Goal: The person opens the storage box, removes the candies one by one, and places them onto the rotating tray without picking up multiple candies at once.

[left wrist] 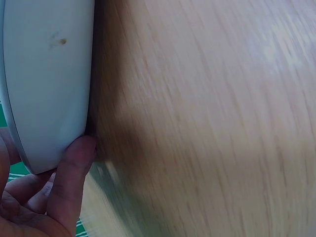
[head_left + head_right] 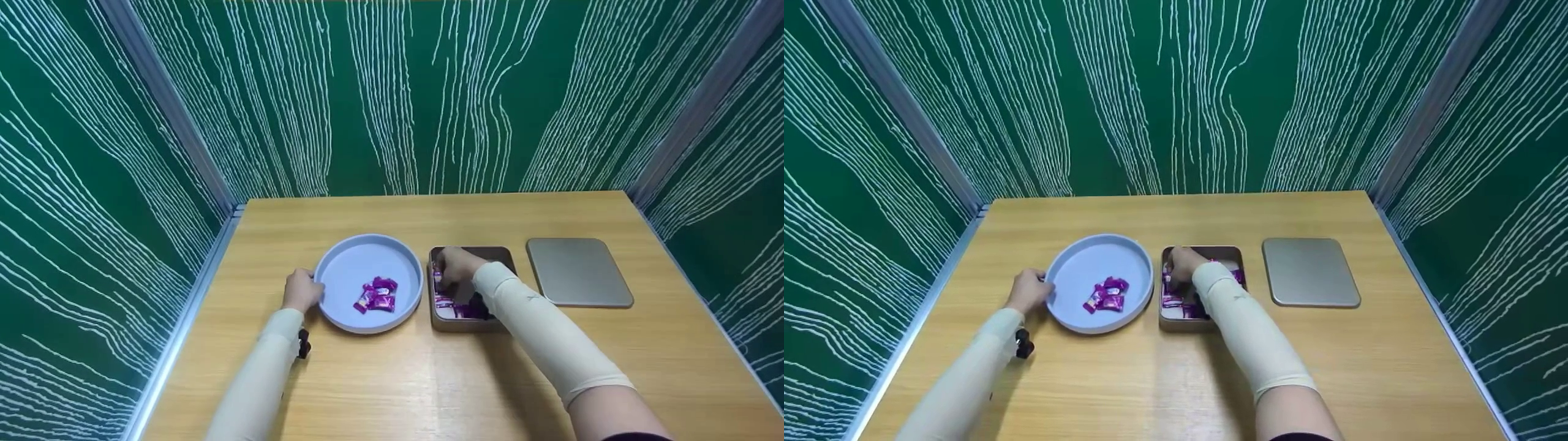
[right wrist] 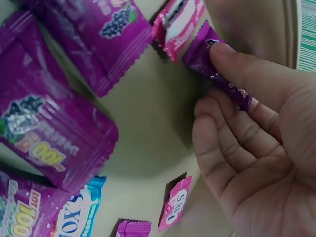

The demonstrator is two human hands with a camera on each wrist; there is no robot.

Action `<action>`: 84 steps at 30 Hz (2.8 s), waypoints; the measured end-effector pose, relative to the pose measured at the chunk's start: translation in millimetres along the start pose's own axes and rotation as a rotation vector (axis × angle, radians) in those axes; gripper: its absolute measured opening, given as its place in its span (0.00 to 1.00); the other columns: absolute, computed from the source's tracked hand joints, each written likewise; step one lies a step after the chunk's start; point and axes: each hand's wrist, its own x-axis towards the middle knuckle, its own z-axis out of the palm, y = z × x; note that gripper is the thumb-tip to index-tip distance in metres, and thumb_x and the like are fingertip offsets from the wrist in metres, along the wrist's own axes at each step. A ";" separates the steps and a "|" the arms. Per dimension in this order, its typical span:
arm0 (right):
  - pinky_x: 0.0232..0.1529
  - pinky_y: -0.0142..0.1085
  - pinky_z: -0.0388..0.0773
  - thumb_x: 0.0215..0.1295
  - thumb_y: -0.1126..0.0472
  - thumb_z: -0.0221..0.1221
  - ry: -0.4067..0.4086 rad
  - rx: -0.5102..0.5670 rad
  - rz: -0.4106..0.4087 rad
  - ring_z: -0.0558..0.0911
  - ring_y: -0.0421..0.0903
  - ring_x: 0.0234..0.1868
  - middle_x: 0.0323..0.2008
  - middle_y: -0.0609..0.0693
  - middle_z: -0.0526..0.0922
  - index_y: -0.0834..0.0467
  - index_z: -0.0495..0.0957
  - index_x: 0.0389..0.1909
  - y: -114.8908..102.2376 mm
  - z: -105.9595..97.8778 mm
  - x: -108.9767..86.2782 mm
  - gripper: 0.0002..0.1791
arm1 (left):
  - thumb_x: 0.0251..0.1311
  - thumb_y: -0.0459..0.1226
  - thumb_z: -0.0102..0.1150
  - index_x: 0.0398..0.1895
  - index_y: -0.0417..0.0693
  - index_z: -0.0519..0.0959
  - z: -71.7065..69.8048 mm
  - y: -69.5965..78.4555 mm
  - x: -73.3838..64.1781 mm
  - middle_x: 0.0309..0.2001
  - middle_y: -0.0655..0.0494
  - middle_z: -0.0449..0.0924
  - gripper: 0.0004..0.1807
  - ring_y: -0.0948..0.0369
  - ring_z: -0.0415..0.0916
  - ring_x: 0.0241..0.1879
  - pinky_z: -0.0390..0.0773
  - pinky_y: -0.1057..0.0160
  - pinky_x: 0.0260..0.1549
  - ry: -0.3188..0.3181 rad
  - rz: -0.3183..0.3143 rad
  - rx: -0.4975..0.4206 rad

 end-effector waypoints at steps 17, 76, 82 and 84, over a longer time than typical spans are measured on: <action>0.29 0.34 0.80 0.66 0.70 0.69 0.016 0.206 0.034 0.83 0.46 0.31 0.30 0.49 0.86 0.60 0.85 0.34 -2.9 -39.0 -25.2 0.03 | 0.66 0.28 0.57 0.58 0.28 0.85 -4.7 13.4 -13.6 0.53 0.32 0.89 0.19 0.50 0.88 0.44 0.93 0.56 0.43 -0.024 -0.041 -0.027; 0.28 0.25 0.74 0.60 0.72 0.74 0.057 0.204 -0.127 0.76 0.37 0.25 0.23 0.43 0.81 0.66 0.88 0.34 -108.5 33.6 8.4 0.04 | 0.64 0.28 0.57 0.59 0.25 0.83 -3.9 13.2 -15.5 0.50 0.29 0.89 0.21 0.50 0.90 0.38 0.93 0.59 0.34 -0.014 -0.020 -0.029; 0.31 0.28 0.78 0.56 0.72 0.76 0.110 0.191 -0.098 0.77 0.39 0.27 0.25 0.45 0.84 0.66 0.88 0.33 -107.6 38.4 10.7 0.06 | 0.66 0.28 0.57 0.65 0.24 0.79 -4.5 14.8 -16.4 0.56 0.26 0.86 0.25 0.46 0.91 0.44 0.93 0.60 0.35 -0.027 -0.027 -0.052; 0.31 0.29 0.79 0.55 0.72 0.77 0.124 0.193 -0.103 0.77 0.39 0.27 0.25 0.46 0.85 0.65 0.88 0.32 -107.1 38.5 10.9 0.07 | 0.66 0.27 0.57 0.65 0.24 0.79 -4.5 14.8 -16.7 0.56 0.26 0.86 0.25 0.46 0.91 0.43 0.93 0.59 0.35 -0.025 -0.024 -0.054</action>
